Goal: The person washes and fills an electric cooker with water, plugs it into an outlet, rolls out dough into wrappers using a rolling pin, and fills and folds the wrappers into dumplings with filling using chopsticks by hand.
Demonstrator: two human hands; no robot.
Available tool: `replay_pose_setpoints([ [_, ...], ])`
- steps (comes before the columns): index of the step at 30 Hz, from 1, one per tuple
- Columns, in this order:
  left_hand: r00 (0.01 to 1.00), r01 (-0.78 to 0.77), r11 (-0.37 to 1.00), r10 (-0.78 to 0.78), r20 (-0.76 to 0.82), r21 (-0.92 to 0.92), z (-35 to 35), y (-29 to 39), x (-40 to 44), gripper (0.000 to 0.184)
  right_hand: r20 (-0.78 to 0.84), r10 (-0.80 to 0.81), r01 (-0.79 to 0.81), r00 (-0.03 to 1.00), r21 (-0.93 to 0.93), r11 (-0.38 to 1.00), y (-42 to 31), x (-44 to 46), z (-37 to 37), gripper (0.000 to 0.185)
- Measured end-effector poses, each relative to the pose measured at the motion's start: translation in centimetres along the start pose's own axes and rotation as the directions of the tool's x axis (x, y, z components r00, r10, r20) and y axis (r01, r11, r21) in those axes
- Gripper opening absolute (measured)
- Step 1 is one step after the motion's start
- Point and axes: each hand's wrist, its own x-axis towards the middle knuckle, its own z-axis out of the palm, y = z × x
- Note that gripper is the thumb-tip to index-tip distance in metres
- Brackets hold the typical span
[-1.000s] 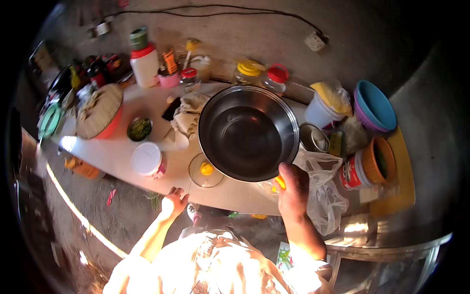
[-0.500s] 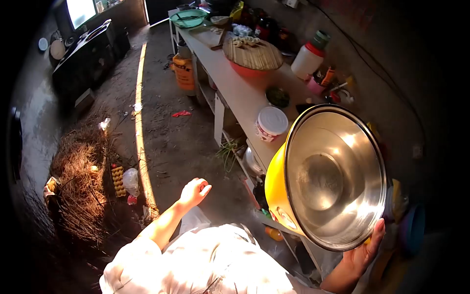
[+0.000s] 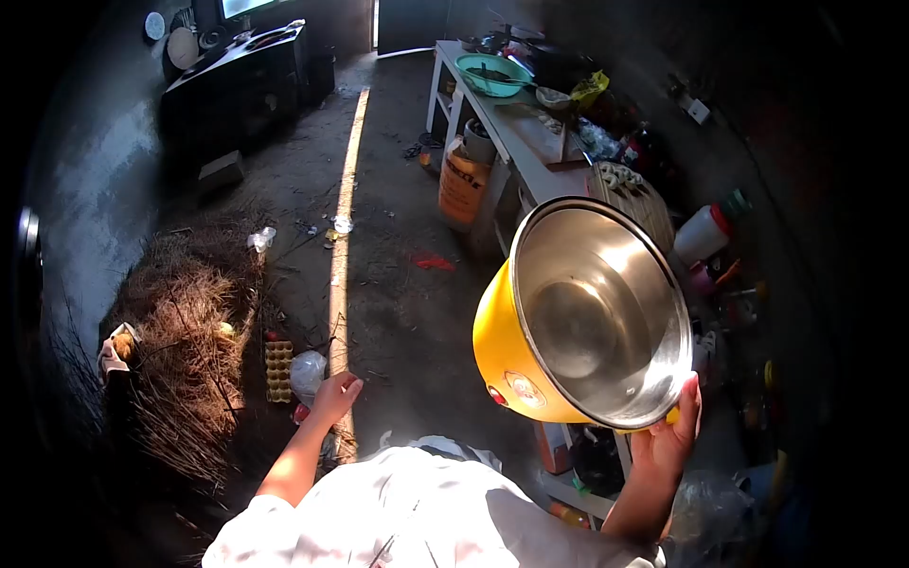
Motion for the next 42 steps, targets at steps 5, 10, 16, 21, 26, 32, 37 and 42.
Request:
replay_pose_setpoints([
  [5,0.992,0.023,0.995,-0.011,0.123,-0.097,-9.2,1.3,6.4,0.029,0.012,0.022,-0.022,1.0,0.04,0.999,9.1,11.4,10.5,0.022],
  [10,0.801,-0.013,0.844,0.329,0.5,-0.536,-17.1,13.6,13.6,0.03,0.135,0.084,-0.078,0.987,-0.051,0.996,15.9,22.0,19.0,0.031],
  [16,0.925,-0.117,0.901,0.252,0.285,-0.418,-21.6,15.1,33.4,0.033,0.209,0.378,-0.342,0.902,-0.189,0.921,34.1,41.1,26.5,0.029],
  [21,0.952,-0.24,0.839,0.302,0.05,-0.488,-26.0,17.5,43.5,0.039,0.324,0.367,-0.29,0.872,-0.263,0.92,39.0,50.6,34.4,0.033],
  [26,0.961,-0.278,0.675,0.193,-0.199,-0.683,-28.9,14.5,59.0,0.038,0.389,0.307,-0.184,0.869,-0.322,0.929,50.7,60.6,39.3,0.037],
  [32,0.959,-0.279,0.686,0.173,-0.223,-0.672,-37.6,14.8,77.2,0.033,0.354,0.246,-0.112,0.902,-0.357,0.927,60.2,75.1,47.8,0.039],
  [37,0.988,-0.145,0.773,0.076,-0.138,-0.618,-44.5,16.2,90.3,0.028,0.265,0.198,-0.103,0.944,-0.333,0.937,65.9,87.1,53.8,0.041],
  [42,0.973,-0.215,0.622,0.067,-0.222,-0.753,-48.1,15.3,107.0,0.033,0.302,0.146,-0.074,0.942,-0.238,0.969,73.9,101.3,59.2,0.035],
])
